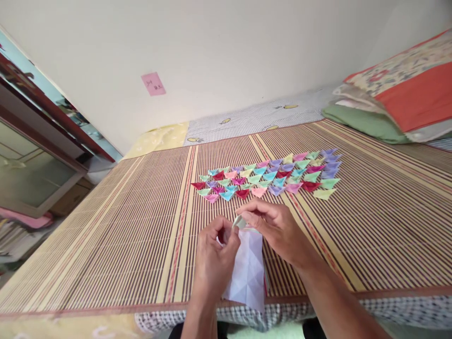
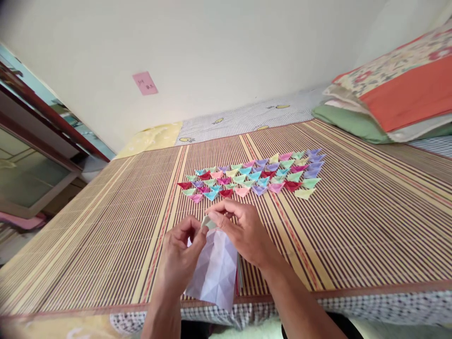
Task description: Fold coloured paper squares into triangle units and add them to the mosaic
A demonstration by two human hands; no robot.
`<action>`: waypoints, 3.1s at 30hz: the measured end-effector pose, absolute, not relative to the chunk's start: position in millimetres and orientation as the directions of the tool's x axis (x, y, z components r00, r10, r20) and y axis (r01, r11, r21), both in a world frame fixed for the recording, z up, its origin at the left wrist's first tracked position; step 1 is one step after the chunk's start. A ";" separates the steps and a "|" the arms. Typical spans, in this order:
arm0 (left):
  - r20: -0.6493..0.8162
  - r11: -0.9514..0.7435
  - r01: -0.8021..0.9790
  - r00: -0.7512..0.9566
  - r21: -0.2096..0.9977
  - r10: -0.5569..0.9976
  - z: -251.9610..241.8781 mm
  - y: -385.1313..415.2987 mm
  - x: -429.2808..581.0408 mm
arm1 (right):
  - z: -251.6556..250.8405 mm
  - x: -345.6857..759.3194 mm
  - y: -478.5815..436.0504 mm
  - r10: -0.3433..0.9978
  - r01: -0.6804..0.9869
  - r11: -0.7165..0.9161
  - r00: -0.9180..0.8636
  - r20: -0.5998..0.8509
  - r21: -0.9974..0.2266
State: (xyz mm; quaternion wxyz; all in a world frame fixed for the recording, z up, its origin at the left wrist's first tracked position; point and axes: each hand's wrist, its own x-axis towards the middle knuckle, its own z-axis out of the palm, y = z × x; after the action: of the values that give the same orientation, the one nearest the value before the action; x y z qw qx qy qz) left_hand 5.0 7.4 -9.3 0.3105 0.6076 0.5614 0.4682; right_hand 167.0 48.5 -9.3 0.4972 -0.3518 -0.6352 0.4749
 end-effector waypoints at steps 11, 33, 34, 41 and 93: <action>0.380 -0.360 0.574 0.091 0.735 0.920 -0.6 2.7 2.3 | -7.1 168.0 46.5 0.907 0.008 0.299 -0.313 0.282 -0.954; 0.238 -0.234 0.411 0.042 0.881 0.970 -0.4 3.0 0.4 | -0.2 156.5 34.6 0.858 0.062 0.467 -0.274 0.435 -0.882; 0.232 -0.232 0.392 0.050 0.890 0.972 -1.9 3.4 0.1 | -0.1 157.0 34.9 0.863 0.062 0.456 -0.273 0.424 -0.888; 0.161 -0.161 0.113 0.010 0.980 0.987 -15.9 9.0 -0.4 | -9.0 157.2 41.4 0.927 -0.086 0.247 -0.269 0.261 -0.965; 0.271 -0.273 0.021 -0.211 0.962 0.939 -7.9 6.5 -8.6 | -5.0 155.5 37.3 0.933 -0.216 0.258 -0.198 0.301 -0.942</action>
State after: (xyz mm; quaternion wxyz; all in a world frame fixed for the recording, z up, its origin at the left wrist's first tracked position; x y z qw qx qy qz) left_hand -8.6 6.5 -7.9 0.3721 0.5061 0.4745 0.6167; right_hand 155.5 37.3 -5.0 0.5501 -0.3134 -0.5715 0.5221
